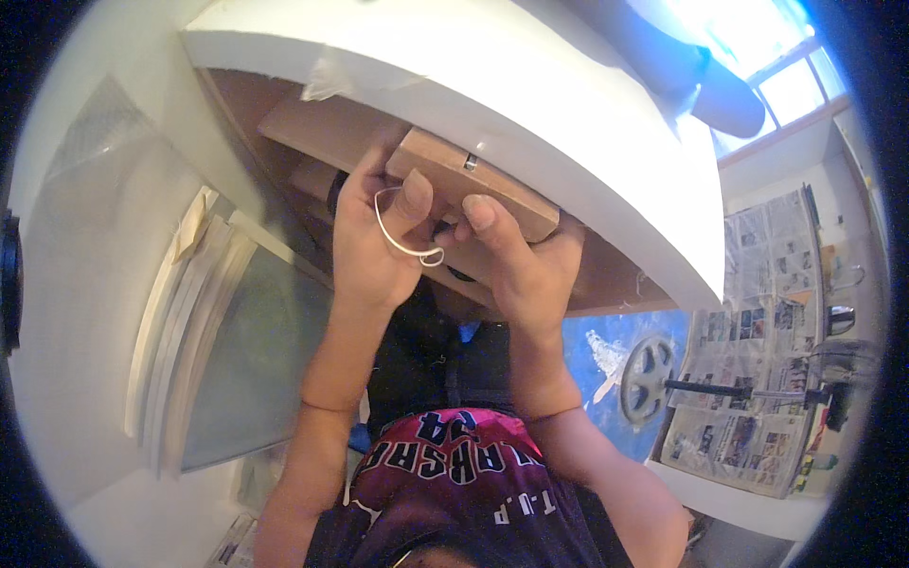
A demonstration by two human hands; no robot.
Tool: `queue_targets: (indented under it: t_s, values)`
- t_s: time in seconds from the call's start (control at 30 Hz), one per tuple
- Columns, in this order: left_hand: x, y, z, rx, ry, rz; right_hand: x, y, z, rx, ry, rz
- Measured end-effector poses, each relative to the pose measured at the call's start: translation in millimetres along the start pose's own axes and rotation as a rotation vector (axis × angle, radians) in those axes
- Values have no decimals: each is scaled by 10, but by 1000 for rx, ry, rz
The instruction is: The person is assembling a white wooden cabinet. They use a utility knife to trim a white edge banding, a hammer to tap it into place, and a chisel to clean up the edges. The person works on the top and side edges of the cabinet.
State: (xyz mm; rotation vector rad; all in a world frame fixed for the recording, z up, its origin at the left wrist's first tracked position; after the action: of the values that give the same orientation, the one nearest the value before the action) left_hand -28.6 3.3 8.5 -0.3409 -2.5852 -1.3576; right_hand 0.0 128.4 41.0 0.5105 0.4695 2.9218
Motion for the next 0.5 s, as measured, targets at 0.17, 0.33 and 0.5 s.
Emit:
queue_targets:
  t_s: [0.17,0.33,0.5]
  values:
    - [-182,393,346,-50,-26,-90,-72,-514,185,-71,26,-19]
    - [-283,592,558,11,-30,-53,-211,-720,332,68,25,-61]
    - [-303,629,693,25,79,-57,-198,-709,404,43,29,-60]
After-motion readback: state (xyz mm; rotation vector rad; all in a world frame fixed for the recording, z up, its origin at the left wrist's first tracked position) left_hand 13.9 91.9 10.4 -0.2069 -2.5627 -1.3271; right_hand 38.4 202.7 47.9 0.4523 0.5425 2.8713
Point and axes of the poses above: each hand's wrist, its own x-axis towards the middle knuckle, its own y-axis out of the palm, z = x × y, the point moved 3 cm from there along x, towards the middle knuckle
